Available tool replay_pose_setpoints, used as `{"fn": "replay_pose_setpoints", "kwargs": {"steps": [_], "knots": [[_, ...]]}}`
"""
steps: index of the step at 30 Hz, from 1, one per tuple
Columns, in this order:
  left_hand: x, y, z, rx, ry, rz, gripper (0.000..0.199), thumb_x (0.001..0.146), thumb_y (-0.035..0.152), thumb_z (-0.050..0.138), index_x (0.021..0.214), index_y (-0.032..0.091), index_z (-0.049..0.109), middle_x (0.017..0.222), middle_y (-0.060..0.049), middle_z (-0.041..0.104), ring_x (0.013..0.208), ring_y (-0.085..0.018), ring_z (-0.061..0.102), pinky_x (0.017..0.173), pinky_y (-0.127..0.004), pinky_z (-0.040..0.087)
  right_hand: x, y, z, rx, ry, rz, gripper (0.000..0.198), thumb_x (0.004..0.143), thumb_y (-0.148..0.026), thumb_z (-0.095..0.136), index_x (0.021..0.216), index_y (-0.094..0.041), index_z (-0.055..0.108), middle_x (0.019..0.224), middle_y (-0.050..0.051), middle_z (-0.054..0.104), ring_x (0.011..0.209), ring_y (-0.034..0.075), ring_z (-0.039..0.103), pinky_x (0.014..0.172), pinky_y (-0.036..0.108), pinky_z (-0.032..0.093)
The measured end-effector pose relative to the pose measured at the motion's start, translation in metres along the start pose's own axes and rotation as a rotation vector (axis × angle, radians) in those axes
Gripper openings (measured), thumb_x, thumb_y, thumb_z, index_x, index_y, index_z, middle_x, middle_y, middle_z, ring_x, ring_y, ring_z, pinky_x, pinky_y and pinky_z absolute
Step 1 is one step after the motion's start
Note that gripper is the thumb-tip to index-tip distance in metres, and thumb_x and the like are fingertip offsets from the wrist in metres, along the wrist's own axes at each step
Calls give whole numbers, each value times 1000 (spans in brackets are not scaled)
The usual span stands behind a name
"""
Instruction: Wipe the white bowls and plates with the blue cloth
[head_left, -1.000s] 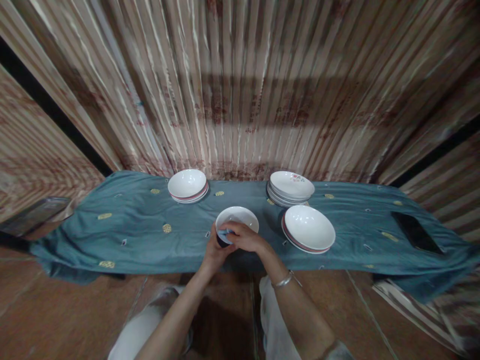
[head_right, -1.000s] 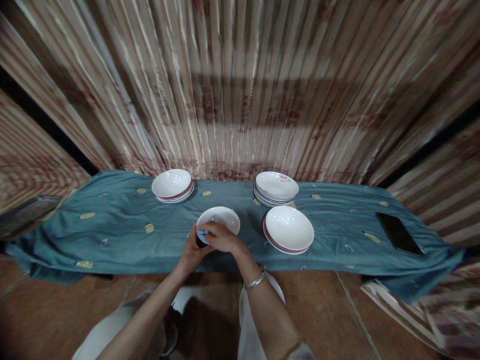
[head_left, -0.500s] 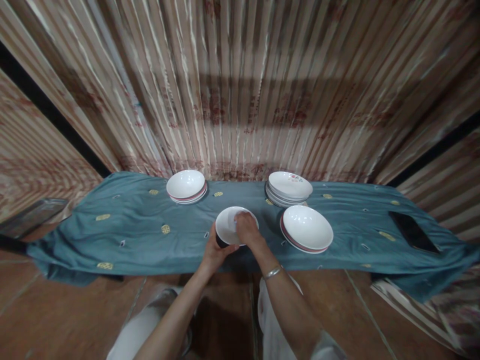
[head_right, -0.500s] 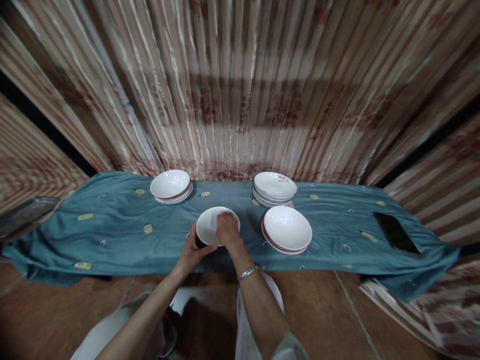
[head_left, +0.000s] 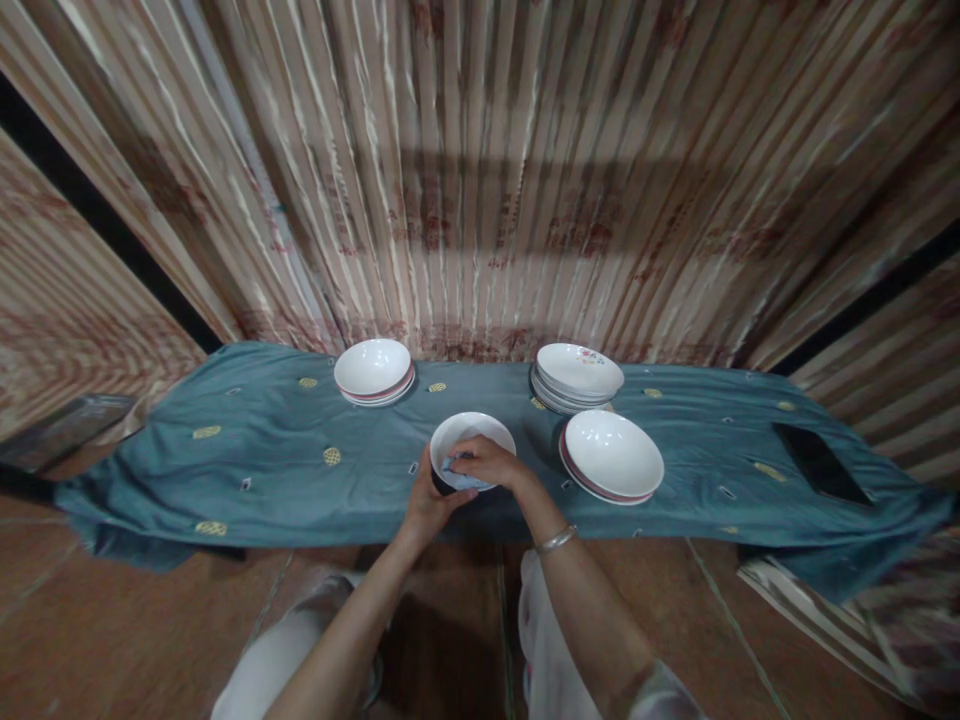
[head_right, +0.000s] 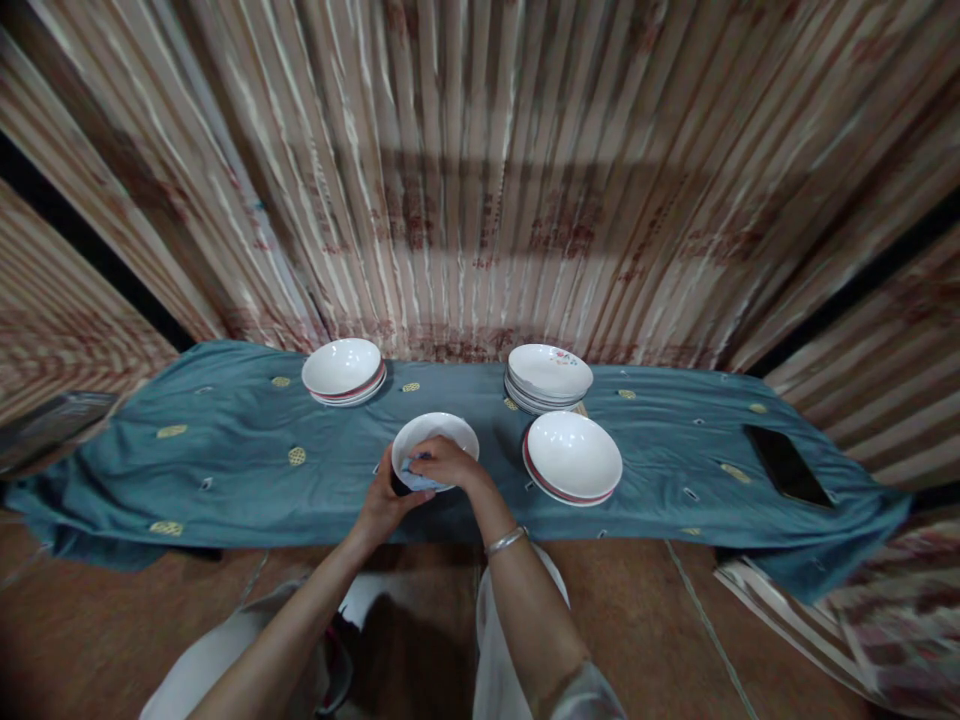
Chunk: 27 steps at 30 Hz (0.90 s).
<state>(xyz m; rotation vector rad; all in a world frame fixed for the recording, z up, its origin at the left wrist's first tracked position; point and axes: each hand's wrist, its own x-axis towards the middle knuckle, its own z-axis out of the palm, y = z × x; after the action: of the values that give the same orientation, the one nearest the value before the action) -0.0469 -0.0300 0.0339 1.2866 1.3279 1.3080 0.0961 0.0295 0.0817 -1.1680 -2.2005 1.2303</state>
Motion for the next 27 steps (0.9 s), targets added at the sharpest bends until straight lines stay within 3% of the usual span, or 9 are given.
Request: {"fn": "replay_pose_setpoints", "kwargs": {"steps": [4, 8, 11, 13, 15, 17, 21, 23, 27], "knots": [[2, -2, -2, 29, -12, 45, 95, 47, 31, 85, 133, 23, 43, 127, -8, 60, 121, -28, 53, 105, -45, 37, -15, -4, -7, 208, -22, 14, 17, 77, -21, 57, 81, -14, 72, 70, 0, 66, 65, 13, 56, 61, 23, 41], [4, -1, -2, 29, -12, 36, 92, 48, 35, 84, 130, 21, 45, 126, -10, 59, 118, -29, 54, 104, -45, 38, -31, -7, -17, 416, 57, -54, 21, 77, -30, 59, 87, -16, 72, 83, 2, 70, 76, 15, 61, 72, 25, 46], [5, 0, -3, 28, -8, 20, 93, 48, 39, 83, 130, 20, 45, 126, -10, 58, 118, -29, 53, 103, -44, 38, -38, -4, -23, 390, 329, 24, 27, 81, -33, 57, 97, -16, 70, 89, 5, 72, 81, 17, 64, 75, 28, 49], [6, 0, -3, 46, -5, 16, 94, 47, 39, 84, 130, 20, 44, 127, -11, 57, 119, -29, 52, 103, -45, 38, -40, 0, -26, 186, 602, 111, 27, 83, -29, 54, 102, -16, 68, 99, 8, 71, 89, 19, 64, 82, 31, 48], [7, 0, -3, 63, -2, 15, 95, 46, 40, 84, 130, 20, 45, 127, -11, 57, 120, -30, 52, 104, -46, 37, -43, 3, -27, -69, 766, 187, 30, 84, -24, 52, 109, -15, 65, 112, 12, 68, 101, 21, 62, 92, 33, 44], [8, -1, -3, 70, 8, 24, 94, 46, 40, 84, 129, 20, 46, 127, -11, 57, 120, -30, 52, 104, -46, 37, -46, 4, -28, -240, 740, 265, 30, 85, -23, 52, 110, -14, 64, 114, 14, 67, 104, 23, 61, 93, 34, 43], [8, -3, -2, 70, 47, 27, 93, 46, 41, 84, 128, 19, 47, 126, -12, 58, 120, -31, 53, 104, -46, 38, -50, 3, -28, -284, 508, 343, 21, 87, -28, 51, 87, -16, 68, 86, 7, 71, 85, 21, 65, 79, 29, 46], [6, -3, -3, 72, 64, 23, 94, 46, 42, 85, 129, 19, 47, 126, -12, 59, 120, -31, 53, 104, -46, 38, -51, 2, -28, -214, 507, 313, 22, 87, -28, 50, 83, -18, 68, 81, 4, 71, 82, 19, 65, 76, 26, 46], [0, 8, -9, 61, 57, 54, 93, 51, 43, 83, 133, 20, 44, 132, -12, 57, 124, -29, 51, 107, -44, 36, -54, -6, -31, -41, 612, 244, 26, 86, -28, 52, 106, -22, 67, 94, 2, 73, 90, 18, 66, 82, 27, 48]]}}
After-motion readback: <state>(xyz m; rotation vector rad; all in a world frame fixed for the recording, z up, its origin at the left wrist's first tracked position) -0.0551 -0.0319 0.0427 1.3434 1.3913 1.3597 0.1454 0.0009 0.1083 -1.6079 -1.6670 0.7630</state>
